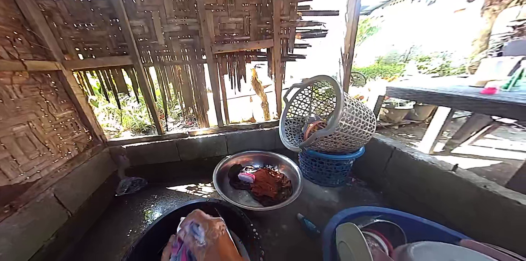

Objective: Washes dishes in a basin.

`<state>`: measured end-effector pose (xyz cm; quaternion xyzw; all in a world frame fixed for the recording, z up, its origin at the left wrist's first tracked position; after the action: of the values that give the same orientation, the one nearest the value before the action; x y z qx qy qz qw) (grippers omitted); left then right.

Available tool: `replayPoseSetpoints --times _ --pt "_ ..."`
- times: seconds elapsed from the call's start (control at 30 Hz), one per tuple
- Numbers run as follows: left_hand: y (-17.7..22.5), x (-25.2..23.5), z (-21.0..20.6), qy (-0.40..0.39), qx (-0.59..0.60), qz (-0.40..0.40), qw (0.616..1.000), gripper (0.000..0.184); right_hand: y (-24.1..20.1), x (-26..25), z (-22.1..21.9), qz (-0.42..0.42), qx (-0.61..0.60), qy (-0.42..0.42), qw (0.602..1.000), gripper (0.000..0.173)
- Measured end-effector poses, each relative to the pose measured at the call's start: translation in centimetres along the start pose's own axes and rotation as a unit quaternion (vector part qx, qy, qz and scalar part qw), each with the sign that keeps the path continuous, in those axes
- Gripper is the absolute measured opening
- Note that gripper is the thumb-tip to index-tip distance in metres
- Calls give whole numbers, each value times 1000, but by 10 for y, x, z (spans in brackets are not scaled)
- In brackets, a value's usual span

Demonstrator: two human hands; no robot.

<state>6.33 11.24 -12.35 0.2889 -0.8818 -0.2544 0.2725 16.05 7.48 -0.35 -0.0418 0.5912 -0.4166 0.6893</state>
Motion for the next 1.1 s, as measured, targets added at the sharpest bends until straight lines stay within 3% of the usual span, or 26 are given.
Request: replayPoseSetpoints --times 0.13,0.23,0.37,0.47,0.57,0.67,0.73,0.8,0.87,0.93,1.0,1.1 --pt "5 -8 9 -7 70 11 997 60 -18 -19 12 17 -101 3 995 19" --pt "0 -10 10 53 84 17 995 66 -23 -33 52 25 -98 99 990 17" --pt "-16 -18 9 89 48 61 993 71 -18 -29 103 -48 9 263 963 17" --pt "-38 -24 10 94 13 110 989 72 -6 -25 112 -84 15 287 954 21" --pt "-50 -25 6 91 7 137 986 71 14 -24 84 -114 -64 194 972 29" --pt "-44 -26 1 70 35 126 989 70 25 -12 39 -183 -174 5 968 52" --pt "-32 -24 0 63 59 98 991 68 27 4 21 -222 -177 -141 948 64" --pt "-19 -21 -2 34 36 71 996 63 25 22 8 -226 -161 -273 921 62" --pt "-12 -17 -7 25 -23 50 998 56 19 36 -5 -201 -164 -340 904 57" --pt "-12 -15 -11 28 -68 37 997 50 17 49 -19 -187 -183 -364 894 55" --pt "-15 -11 -8 57 -102 39 992 47 24 56 -23 -206 -156 -335 906 52" --pt "-4 -6 -9 84 -164 -31 982 49 34 56 -18 -257 -217 -144 931 43"
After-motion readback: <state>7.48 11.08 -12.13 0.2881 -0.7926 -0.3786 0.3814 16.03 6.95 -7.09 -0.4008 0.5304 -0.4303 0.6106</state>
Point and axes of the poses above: each hand's wrist, its own x-axis away from the middle knuckle, its own z-axis out of the back of the hand, y = z × x, the point moved 10 cm from there along -x, towards the middle knuckle, and after that the axes turned 15 degrees about z, right-handed, at the moved point
